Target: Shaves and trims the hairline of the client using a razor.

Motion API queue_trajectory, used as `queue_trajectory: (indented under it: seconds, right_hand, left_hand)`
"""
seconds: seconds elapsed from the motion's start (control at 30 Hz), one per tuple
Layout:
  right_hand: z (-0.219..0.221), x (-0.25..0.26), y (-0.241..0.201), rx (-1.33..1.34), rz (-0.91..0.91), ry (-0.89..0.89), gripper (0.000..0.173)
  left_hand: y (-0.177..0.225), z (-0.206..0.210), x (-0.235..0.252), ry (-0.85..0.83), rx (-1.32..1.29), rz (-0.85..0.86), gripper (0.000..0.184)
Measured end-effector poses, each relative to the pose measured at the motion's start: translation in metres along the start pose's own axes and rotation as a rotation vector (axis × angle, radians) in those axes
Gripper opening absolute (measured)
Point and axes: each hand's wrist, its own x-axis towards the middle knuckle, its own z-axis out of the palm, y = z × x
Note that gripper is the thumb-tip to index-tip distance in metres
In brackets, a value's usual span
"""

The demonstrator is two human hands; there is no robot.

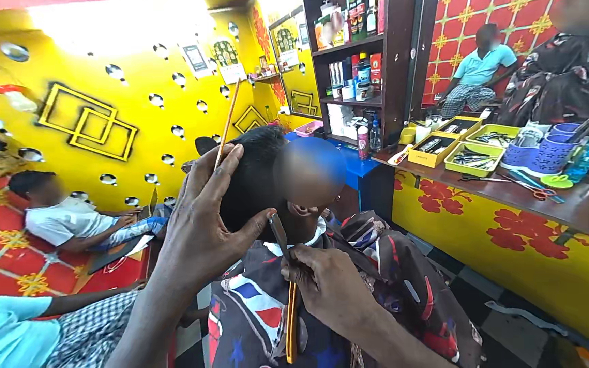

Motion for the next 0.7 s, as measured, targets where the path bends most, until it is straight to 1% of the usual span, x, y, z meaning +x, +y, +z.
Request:
queue_trajectory:
  seconds: [0.13,0.27,0.4,0.7]
  right_hand:
    - [-0.001,0.002,-0.002,0.007,0.043,-0.008,0.021]
    - [0.003,0.002,-0.002,0.021,0.077,0.000,0.021]
    - [0.001,0.004,-0.002,0.023,0.090,-0.041,0.022]
    - [0.003,0.006,0.000,0.024,0.095,-0.034,0.021]
  left_hand:
    - [0.003,0.002,-0.002,0.002,0.035,-0.030,0.099]
    - [0.006,0.005,-0.003,0.023,0.028,-0.055,0.099]
    - [0.009,0.007,-0.005,0.033,0.013,-0.089,0.100]
    - [0.008,0.011,-0.006,0.054,0.023,-0.093,0.100]
